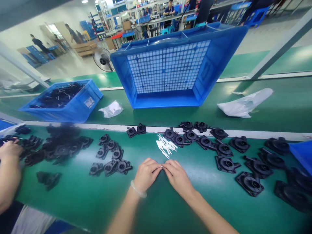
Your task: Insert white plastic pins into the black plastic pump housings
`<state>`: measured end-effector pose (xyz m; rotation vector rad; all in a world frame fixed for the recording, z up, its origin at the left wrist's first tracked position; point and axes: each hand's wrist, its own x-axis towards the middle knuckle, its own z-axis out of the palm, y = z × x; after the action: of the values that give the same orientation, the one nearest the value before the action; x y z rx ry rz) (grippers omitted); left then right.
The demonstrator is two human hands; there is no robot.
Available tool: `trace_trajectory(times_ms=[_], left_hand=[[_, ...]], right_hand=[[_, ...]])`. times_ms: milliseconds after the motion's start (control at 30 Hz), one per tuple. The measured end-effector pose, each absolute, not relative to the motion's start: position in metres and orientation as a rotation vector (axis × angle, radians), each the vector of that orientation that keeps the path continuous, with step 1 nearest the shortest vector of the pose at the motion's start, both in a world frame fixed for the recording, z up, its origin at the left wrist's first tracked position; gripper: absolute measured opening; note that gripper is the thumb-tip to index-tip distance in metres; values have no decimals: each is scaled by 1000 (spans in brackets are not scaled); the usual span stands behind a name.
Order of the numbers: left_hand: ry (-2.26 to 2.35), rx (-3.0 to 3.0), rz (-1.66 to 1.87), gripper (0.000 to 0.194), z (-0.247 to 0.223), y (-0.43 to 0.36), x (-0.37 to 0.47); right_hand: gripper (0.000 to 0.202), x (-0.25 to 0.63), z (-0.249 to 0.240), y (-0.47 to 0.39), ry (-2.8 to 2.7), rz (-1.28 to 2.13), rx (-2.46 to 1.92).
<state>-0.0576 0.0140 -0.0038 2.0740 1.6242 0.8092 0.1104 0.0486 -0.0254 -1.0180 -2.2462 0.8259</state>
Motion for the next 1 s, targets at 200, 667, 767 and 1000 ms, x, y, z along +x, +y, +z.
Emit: trace_trajectory(times_ms=[200,667,767,1000], left_hand=[[1665,2071,743,21,2,13,-59],[1591,2015,730,22,0,13,-58],[1569,1978,777,22,1,13,-59],[1538,1925,800,21,3,14,-60]], right_hand=[[23,111,-24,47,-2259,799,-1020],[23,111,-23,47,-2275,799,-1020],[23,111,-23,47,-2279,773,-1017],[22,111,-21,47,-2288,761,-1023]])
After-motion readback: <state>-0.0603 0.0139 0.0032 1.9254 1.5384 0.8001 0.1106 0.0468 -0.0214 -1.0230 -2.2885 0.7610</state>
